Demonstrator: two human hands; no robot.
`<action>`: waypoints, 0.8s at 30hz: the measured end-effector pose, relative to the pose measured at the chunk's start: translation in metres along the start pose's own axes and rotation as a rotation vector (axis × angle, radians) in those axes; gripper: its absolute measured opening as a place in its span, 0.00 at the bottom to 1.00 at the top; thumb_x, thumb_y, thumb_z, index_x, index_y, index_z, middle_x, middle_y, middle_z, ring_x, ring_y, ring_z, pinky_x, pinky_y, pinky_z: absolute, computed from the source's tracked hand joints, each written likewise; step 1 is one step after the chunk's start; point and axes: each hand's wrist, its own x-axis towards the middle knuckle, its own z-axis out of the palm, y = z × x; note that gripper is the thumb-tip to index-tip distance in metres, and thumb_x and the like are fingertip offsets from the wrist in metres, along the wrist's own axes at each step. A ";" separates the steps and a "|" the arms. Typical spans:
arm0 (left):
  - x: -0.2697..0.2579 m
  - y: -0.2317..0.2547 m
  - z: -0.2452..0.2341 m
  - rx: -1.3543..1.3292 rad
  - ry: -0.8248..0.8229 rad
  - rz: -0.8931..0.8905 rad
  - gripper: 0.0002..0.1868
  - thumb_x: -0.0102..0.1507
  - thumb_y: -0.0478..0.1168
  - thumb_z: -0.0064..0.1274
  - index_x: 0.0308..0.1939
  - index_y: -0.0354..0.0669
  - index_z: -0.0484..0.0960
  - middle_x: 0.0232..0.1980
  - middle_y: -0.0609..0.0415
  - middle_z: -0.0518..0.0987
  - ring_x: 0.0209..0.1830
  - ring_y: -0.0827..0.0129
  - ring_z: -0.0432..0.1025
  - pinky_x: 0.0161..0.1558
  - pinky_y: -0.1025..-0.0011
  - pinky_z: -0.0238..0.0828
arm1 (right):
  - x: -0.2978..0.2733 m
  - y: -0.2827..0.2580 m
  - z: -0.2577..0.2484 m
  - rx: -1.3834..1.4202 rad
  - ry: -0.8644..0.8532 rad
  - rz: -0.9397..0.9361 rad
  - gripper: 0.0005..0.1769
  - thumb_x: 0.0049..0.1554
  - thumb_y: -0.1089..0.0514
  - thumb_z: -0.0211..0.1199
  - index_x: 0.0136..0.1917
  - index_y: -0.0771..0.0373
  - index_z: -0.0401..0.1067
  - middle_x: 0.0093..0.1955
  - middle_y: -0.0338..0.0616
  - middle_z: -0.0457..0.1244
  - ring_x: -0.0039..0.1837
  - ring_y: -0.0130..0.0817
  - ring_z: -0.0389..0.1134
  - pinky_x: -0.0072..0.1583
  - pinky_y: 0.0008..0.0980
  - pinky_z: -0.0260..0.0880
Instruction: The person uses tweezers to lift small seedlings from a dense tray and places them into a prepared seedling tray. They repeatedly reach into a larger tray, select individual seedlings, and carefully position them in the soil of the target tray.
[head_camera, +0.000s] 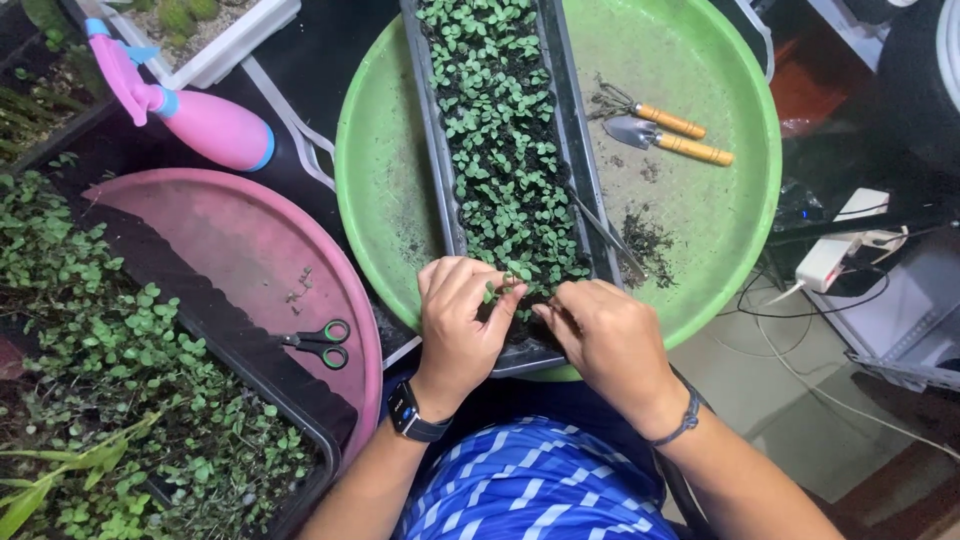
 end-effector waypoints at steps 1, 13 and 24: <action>0.000 0.000 0.000 -0.001 -0.001 0.001 0.07 0.65 0.41 0.62 0.35 0.43 0.84 0.31 0.59 0.76 0.40 0.62 0.73 0.54 0.60 0.60 | 0.001 -0.002 -0.001 0.000 0.001 0.001 0.08 0.59 0.53 0.65 0.39 0.54 0.72 0.30 0.39 0.65 0.39 0.39 0.71 0.41 0.38 0.73; 0.000 -0.001 -0.001 0.004 0.003 0.001 0.07 0.65 0.41 0.62 0.36 0.43 0.84 0.31 0.59 0.76 0.40 0.61 0.73 0.54 0.60 0.61 | 0.001 -0.004 0.001 -0.007 0.018 0.013 0.05 0.58 0.56 0.65 0.40 0.50 0.72 0.32 0.32 0.66 0.42 0.32 0.71 0.42 0.32 0.74; -0.001 -0.002 -0.001 0.013 -0.003 0.002 0.06 0.64 0.40 0.62 0.35 0.43 0.84 0.32 0.59 0.76 0.40 0.61 0.73 0.54 0.59 0.61 | 0.006 -0.007 -0.001 -0.039 -0.079 0.074 0.04 0.60 0.57 0.62 0.42 0.50 0.73 0.31 0.34 0.67 0.42 0.35 0.73 0.42 0.36 0.74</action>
